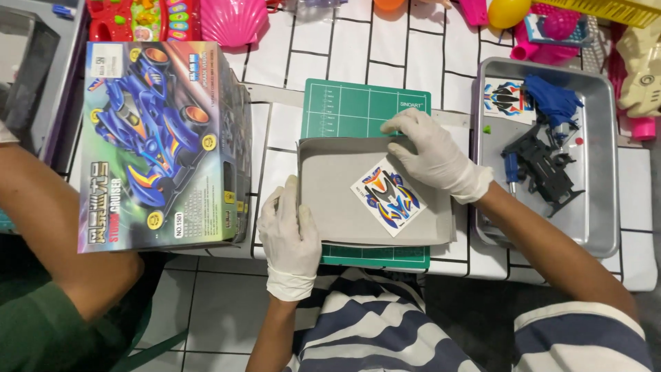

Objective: The person unboxes a toy car kit and removes the chassis, wheels, and batteries. They place the chassis on a cutting mat, insert batteries into the compartment, and then pick up the wheels and a blue plastic part from a tray.

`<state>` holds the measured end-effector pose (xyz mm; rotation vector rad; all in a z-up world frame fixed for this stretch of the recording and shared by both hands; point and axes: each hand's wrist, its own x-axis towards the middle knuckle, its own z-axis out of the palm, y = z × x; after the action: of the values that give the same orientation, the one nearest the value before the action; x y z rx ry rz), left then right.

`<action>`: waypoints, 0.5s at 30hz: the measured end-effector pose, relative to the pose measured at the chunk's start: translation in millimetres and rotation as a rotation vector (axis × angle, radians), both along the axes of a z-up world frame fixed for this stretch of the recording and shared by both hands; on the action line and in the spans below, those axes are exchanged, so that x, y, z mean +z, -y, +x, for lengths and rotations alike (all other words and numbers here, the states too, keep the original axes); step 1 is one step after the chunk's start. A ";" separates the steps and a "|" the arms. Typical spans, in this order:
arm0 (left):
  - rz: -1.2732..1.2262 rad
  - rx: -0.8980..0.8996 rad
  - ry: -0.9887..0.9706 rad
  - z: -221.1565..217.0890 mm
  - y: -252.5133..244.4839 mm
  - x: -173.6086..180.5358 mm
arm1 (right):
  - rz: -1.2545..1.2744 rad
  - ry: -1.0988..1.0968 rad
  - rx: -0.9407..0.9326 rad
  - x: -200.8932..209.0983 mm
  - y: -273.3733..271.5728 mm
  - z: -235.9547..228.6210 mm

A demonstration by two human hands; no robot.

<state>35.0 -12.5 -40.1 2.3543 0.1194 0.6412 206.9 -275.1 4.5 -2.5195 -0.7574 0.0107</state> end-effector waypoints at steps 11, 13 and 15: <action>-0.093 0.006 0.145 0.7 2.1 12.1 | -0.082 0.303 0.043 -17.1 13.9 -3.8; -0.096 0.021 0.165 -0.1 2.5 12.4 | 0.041 0.217 0.044 -33.7 16.5 -1.4; -0.101 0.020 0.162 0.5 2.1 14.0 | 0.095 0.156 0.091 8.4 8.0 -25.7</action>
<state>35.5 -14.6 -26.0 2.1979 0.1004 0.8132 181.3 -283.1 12.8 -2.4147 -0.9123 -0.1875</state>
